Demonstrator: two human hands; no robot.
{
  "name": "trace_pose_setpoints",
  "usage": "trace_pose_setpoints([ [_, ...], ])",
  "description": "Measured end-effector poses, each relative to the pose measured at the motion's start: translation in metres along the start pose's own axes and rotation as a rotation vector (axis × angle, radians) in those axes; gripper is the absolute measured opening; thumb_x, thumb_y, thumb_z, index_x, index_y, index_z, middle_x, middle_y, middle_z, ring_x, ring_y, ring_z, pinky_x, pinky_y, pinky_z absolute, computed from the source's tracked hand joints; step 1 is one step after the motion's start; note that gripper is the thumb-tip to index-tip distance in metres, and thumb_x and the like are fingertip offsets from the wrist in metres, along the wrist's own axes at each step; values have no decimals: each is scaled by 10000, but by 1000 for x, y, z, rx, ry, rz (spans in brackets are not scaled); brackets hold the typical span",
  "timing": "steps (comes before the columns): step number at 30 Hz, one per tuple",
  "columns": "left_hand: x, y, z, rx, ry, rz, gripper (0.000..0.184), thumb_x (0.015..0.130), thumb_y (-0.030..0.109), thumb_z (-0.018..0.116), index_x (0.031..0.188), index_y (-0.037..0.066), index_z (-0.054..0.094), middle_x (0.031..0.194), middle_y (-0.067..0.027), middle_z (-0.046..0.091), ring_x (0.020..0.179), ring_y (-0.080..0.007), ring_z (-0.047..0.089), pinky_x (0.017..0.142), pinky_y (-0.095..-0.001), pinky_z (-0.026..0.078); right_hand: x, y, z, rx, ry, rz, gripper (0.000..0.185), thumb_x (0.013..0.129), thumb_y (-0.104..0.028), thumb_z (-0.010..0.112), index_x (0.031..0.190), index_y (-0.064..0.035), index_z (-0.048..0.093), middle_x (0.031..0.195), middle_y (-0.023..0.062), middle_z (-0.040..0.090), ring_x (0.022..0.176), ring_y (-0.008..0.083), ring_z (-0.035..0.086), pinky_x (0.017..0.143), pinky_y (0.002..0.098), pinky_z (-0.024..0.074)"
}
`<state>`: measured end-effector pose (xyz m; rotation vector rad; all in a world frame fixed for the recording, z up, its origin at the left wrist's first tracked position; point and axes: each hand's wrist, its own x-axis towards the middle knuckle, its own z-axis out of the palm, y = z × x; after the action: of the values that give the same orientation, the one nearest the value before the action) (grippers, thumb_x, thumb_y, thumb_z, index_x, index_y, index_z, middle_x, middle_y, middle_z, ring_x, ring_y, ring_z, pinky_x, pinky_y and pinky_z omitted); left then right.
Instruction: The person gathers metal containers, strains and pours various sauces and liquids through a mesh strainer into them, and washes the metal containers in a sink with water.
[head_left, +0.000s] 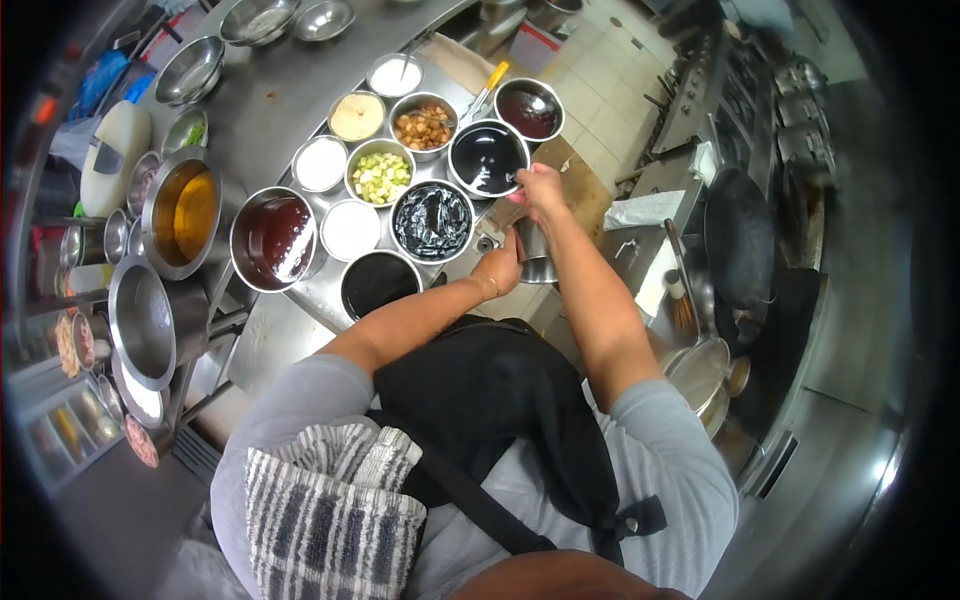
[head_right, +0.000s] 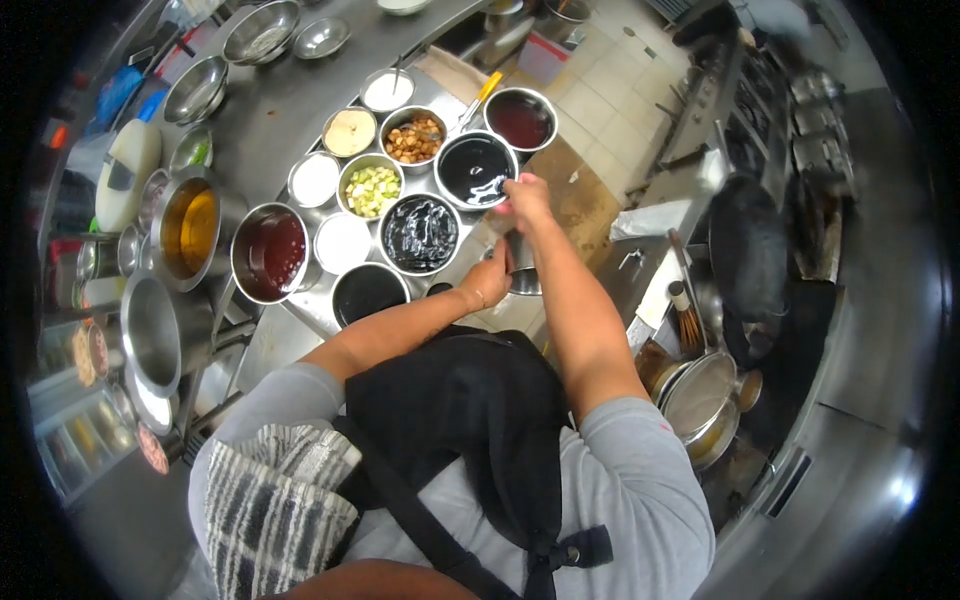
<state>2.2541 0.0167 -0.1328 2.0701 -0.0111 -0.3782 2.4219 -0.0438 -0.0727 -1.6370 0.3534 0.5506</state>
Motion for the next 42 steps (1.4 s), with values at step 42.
trace_pose_setpoints([
  [42, 116, 39, -44, -1815, 748, -531, 314, 942, 68, 379, 1208, -3, 530, 897, -144, 667, 709, -205, 682, 590, -310, 590, -510, 43, -341, 274, 848, -60, 51, 906, -43, 619, 887, -79, 589, 695, -7, 589, 459, 93, 565, 377, 187, 429],
])
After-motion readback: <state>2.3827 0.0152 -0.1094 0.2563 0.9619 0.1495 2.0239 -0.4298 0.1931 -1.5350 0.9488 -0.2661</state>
